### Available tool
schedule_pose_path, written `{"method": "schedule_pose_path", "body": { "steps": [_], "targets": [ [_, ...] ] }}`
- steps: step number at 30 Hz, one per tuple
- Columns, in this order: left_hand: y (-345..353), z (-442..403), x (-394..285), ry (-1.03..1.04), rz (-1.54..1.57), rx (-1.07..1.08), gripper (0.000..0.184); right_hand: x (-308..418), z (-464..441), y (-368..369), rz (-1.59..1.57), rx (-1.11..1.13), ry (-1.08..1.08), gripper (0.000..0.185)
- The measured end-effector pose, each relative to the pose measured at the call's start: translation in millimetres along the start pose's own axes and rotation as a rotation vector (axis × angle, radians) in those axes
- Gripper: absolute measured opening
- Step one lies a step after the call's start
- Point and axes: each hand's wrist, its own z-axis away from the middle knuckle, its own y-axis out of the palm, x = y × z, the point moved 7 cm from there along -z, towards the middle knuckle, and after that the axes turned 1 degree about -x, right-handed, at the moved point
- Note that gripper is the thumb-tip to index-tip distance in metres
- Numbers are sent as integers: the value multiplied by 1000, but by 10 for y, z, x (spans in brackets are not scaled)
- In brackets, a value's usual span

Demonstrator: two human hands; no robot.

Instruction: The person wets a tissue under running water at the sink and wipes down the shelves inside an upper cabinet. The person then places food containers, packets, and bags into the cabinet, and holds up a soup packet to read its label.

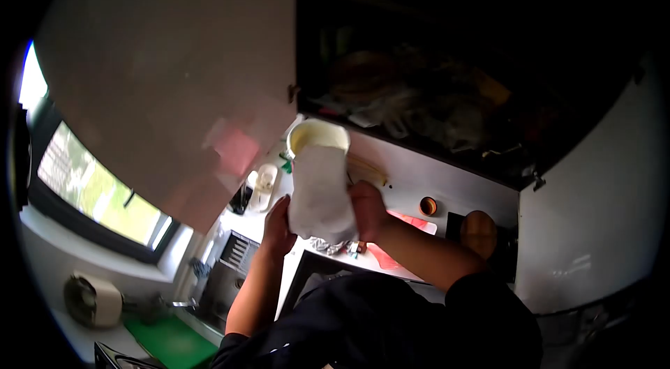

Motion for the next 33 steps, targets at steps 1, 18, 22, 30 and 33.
{"method": "schedule_pose_path", "body": {
  "steps": [1, 18, 22, 30, 33],
  "targets": [
    [375, -60, -38, -8, -124, 95, 21, 287, 247, 54, -26, 67, -123, 57],
    [4872, -1092, -1463, 1993, -1645, 16, 24, 4134, 1883, 1476, 1042, -593, -1152, 24],
    [4902, -1178, -1545, 1760, -1679, 18, 28, 4912, 1485, 1059, 1342, -744, -909, 31],
    [4825, -1132, -1564, 2032, -1499, 27, 18, 4673, 963, 1134, 2323, -958, -353, 77],
    [4819, -1129, -1531, 2104, -1511, -19, 19, 4641, 1320, 1068, 2205, -947, -363, 82]
  ]
}}
